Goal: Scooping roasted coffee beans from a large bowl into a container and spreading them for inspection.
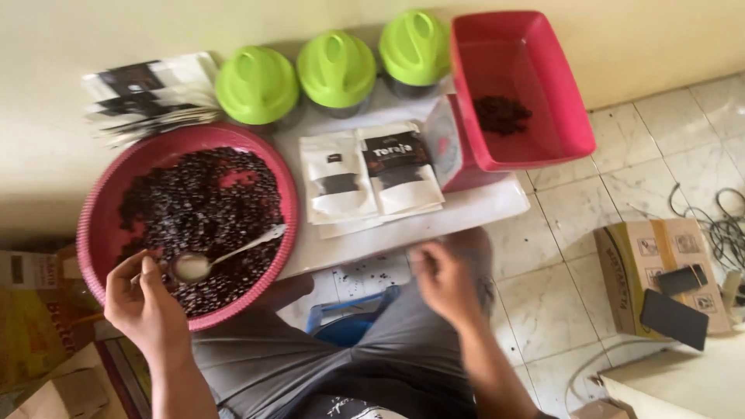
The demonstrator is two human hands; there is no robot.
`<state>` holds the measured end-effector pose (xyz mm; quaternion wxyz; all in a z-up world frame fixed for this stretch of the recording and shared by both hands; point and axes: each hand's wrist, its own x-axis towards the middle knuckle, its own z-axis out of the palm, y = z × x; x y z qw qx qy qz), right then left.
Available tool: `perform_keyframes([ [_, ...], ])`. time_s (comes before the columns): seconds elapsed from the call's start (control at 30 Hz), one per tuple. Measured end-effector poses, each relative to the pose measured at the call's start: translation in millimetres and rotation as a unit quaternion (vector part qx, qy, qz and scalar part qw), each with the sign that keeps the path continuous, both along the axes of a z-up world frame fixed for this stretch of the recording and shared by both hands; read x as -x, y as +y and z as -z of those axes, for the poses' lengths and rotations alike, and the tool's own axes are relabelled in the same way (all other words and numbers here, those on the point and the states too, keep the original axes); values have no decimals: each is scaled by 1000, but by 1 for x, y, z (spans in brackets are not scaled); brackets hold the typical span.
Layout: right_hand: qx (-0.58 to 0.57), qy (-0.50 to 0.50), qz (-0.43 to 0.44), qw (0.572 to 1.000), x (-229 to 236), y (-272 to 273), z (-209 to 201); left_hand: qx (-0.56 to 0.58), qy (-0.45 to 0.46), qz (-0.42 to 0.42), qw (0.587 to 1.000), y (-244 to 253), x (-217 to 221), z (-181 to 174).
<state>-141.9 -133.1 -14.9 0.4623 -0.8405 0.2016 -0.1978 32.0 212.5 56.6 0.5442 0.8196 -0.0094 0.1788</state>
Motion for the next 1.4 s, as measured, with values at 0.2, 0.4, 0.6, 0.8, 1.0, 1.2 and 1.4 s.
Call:
perform_keyframes([
  [0.2,82,-53,-174,980,-79,84,-44,-66,-19,-15,998,38,-21,6],
  [0.4,231,-42,-183,955,-146,120,-7,-21,-117,-27,993,57,-29,42],
  [0.6,358,28,-196,912,-174,141,-15,-105,-101,-22,989,59,-20,32],
  [0.8,431,99,-272,855,-205,160,11,-212,-9,-44,976,65,-32,79],
  [1.0,436,136,-281,844,-211,159,22,-245,16,-38,969,65,-32,84],
  [1.2,330,134,-292,888,-203,158,-26,-241,33,-17,970,70,-31,92],
  [1.4,241,27,-300,922,-198,155,-73,-184,-39,-43,981,63,-30,87],
])
